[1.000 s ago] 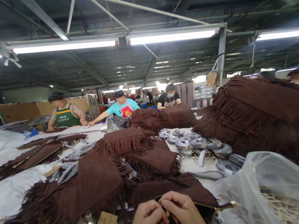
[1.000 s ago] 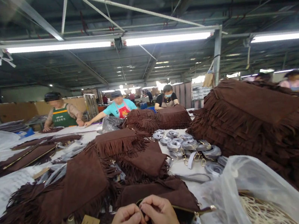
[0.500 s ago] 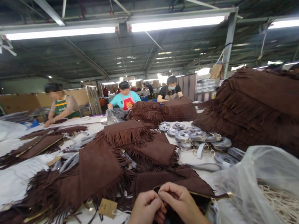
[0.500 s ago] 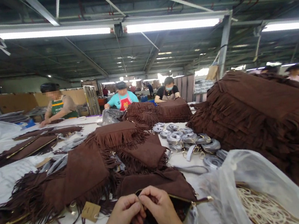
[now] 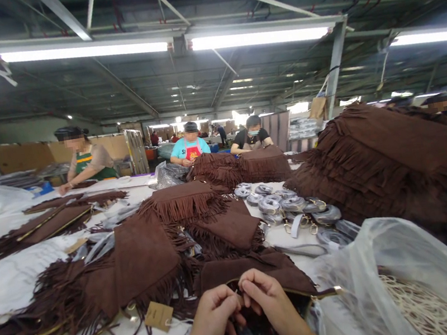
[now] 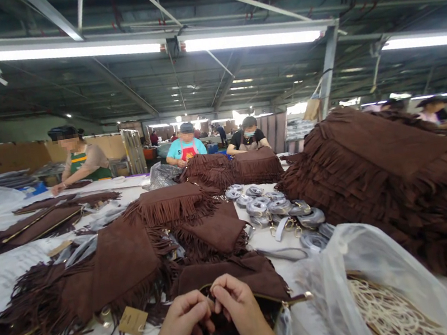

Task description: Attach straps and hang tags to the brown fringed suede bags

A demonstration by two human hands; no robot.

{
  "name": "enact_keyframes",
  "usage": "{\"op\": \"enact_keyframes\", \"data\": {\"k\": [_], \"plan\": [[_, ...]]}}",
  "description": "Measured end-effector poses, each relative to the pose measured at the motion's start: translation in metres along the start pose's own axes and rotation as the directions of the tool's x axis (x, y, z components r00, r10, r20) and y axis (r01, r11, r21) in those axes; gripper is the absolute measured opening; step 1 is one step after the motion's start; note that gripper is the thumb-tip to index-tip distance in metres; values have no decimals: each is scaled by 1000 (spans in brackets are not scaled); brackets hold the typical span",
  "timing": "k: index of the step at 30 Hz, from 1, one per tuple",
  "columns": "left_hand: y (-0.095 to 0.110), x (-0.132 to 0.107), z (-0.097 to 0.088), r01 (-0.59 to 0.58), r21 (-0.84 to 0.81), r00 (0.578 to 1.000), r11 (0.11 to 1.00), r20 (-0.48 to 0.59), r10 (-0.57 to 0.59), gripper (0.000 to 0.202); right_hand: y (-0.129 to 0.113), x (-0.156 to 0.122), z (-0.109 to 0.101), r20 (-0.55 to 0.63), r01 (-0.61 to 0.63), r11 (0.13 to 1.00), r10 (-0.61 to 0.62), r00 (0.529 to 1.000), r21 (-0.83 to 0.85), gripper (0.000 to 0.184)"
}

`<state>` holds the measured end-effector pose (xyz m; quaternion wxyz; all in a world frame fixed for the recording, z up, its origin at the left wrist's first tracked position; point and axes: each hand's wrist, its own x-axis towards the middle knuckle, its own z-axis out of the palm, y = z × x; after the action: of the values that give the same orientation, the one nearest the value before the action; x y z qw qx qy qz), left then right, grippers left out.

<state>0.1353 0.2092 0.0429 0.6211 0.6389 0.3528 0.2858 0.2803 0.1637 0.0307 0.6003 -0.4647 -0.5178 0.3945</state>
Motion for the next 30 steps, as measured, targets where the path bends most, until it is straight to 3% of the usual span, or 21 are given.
{"op": "enact_keyframes", "data": {"k": [5,9,30], "plan": [[3,0,-5,21,29,1000,999,-14,-21,22,-1,1,-5,40,94,988,-89,995,-125,39],[6,-2,-4,-52,96,999,994,11,52,18,-4,1,-5,61,149,969,-140,988,-196,37],[9,-6,-3,-102,160,994,982,-17,106,18,1,-1,-5,91,168,951,-149,985,-258,26]]}}
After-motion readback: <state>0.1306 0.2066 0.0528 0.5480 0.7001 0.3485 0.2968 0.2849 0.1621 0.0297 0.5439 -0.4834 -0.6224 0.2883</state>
